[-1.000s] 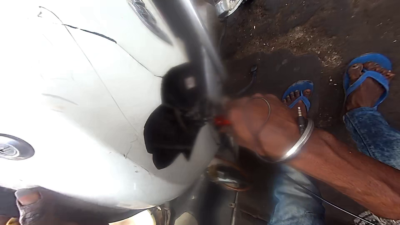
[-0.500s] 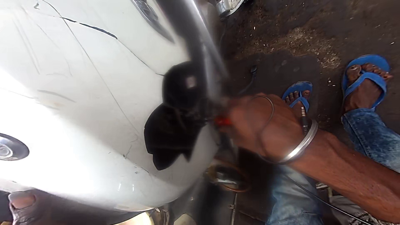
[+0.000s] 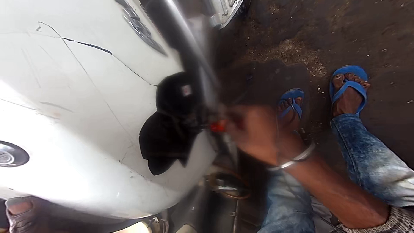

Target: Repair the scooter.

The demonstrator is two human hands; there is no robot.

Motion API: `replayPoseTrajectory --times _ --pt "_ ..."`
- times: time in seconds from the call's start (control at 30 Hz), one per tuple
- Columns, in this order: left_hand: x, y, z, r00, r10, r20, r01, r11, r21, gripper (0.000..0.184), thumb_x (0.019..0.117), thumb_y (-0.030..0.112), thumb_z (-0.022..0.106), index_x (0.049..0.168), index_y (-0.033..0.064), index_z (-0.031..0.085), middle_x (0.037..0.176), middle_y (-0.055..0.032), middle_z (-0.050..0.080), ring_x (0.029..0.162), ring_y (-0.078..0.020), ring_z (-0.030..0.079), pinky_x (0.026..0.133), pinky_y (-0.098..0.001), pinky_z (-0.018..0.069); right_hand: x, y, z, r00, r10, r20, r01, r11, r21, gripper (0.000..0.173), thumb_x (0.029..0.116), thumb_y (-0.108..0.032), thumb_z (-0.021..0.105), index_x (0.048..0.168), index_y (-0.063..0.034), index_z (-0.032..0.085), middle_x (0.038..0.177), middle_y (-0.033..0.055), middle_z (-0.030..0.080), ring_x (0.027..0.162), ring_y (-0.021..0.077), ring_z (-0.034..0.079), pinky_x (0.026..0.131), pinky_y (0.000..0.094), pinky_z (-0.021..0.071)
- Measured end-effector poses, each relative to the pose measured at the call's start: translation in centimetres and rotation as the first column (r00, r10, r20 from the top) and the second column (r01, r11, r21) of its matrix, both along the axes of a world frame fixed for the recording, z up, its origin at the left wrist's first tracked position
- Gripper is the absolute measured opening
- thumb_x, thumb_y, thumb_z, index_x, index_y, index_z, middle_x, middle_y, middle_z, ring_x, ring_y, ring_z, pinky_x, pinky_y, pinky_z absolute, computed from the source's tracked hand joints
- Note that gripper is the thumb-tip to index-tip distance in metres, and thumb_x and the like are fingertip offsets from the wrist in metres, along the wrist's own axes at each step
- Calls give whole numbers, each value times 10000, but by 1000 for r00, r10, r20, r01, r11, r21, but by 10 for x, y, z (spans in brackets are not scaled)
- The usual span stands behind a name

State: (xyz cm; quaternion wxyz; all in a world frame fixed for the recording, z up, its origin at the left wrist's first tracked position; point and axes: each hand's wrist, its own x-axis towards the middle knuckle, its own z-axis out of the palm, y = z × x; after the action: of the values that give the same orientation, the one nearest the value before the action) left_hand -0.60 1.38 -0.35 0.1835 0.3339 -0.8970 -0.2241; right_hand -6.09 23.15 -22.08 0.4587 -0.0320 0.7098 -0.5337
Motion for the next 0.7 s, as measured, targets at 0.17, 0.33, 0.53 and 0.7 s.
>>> replayPoseTrajectory --times 0.17,0.33,0.53,0.7 --pt "2 -10 0 998 -26 -50 24 999 -40 265 1044 -11 372 1263 -94 495 1049 16 652 1004 -11 664 947 -216 544 -22 -1 -2 959 259 117 -262 965 8 330 1013 -405 611 863 -133 720 709 28 630 668 180 629 601 422 500" --pt "6 -16 2 999 7 -32 -9 997 -71 334 1064 10 349 1375 -99 405 1139 -12 618 1041 -4 640 959 -218 531 -20 0 -5 961 268 73 -266 963 -37 301 1012 -389 631 896 -128 727 724 27 637 674 173 627 615 411 507" --pt "6 -14 1 999 22 -41 -25 997 -73 316 1064 9 347 1358 -85 415 1112 2 620 1021 0 644 944 -215 537 -14 3 -7 951 292 -101 -298 954 -47 221 1002 -352 648 980 -160 756 807 29 697 772 189 676 693 427 538" --pt "9 -16 3 999 -36 -27 35 999 -37 377 1061 -4 328 1417 -125 353 1195 -34 606 1085 -19 633 987 -234 526 -12 3 -10 950 277 -141 -290 954 -80 194 997 -315 658 1017 -157 769 845 31 716 798 189 688 714 424 545"
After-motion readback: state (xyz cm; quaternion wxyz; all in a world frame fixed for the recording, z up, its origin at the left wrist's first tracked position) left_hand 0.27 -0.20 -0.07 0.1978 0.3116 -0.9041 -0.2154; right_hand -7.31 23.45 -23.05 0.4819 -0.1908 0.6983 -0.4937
